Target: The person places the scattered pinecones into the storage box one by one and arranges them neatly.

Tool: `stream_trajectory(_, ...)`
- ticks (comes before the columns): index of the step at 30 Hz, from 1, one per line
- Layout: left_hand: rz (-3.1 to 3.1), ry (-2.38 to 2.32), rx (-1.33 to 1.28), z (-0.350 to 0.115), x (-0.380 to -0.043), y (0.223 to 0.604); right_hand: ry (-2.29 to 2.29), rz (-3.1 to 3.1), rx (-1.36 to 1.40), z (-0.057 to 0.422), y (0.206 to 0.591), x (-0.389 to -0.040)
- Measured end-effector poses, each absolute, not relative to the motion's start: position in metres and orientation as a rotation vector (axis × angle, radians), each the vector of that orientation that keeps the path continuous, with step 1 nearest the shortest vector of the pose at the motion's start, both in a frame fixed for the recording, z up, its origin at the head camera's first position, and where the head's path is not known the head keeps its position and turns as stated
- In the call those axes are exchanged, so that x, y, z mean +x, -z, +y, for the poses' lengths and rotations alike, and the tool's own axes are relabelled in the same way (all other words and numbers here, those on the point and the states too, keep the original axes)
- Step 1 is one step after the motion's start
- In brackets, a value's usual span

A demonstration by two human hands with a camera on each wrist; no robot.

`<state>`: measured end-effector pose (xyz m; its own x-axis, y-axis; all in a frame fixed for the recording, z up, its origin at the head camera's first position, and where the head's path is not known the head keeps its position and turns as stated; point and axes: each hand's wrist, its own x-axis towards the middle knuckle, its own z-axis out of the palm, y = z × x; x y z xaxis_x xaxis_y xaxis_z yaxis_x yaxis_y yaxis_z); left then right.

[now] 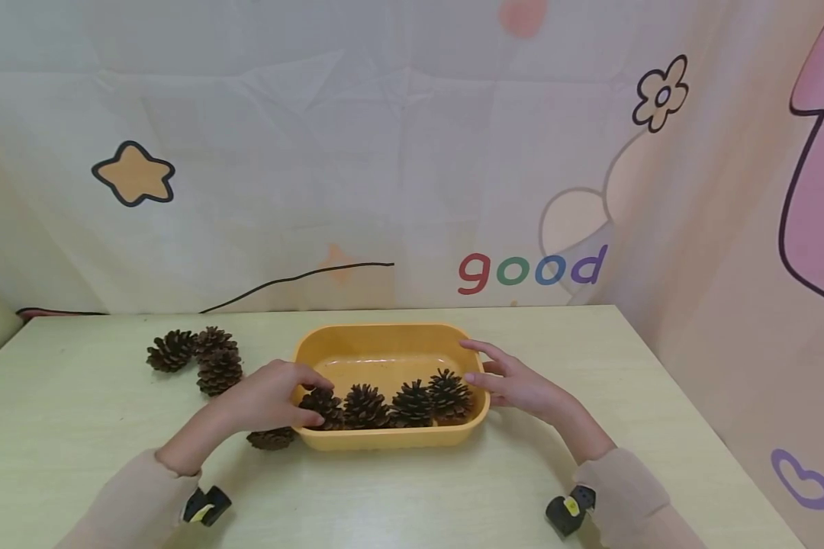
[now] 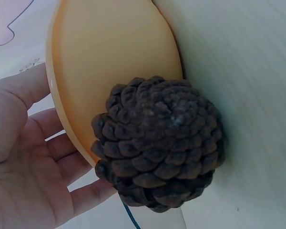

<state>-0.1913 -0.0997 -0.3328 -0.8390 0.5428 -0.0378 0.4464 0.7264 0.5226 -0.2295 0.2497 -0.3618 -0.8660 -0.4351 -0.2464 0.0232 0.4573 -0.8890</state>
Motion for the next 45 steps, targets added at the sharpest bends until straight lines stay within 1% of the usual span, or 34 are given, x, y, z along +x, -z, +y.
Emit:
stream_trajectory(7, 2.740, -0.849, 0.821, -0.107, -0.188, 0.333, 1.382, 2.279, -0.351, 0.249, 0.362, -0.229)
stream_trajectory(17, 2.766, -0.989, 0.892, -0.128, -0.181, 0.327, 1.378, 2.287, -0.344, 0.248, 0.360, -0.230)
stream_trajectory(32, 2.806, -1.275, 0.715, -0.153, -0.167, 0.329, 1.383, 2.275, -0.346, 0.247, 0.360, -0.230)
stream_trajectory(45, 2.750, -1.330, 0.592, -0.166, -0.163, 0.339, 1.378, 2.289, -0.336, 0.250, 0.362, -0.230)
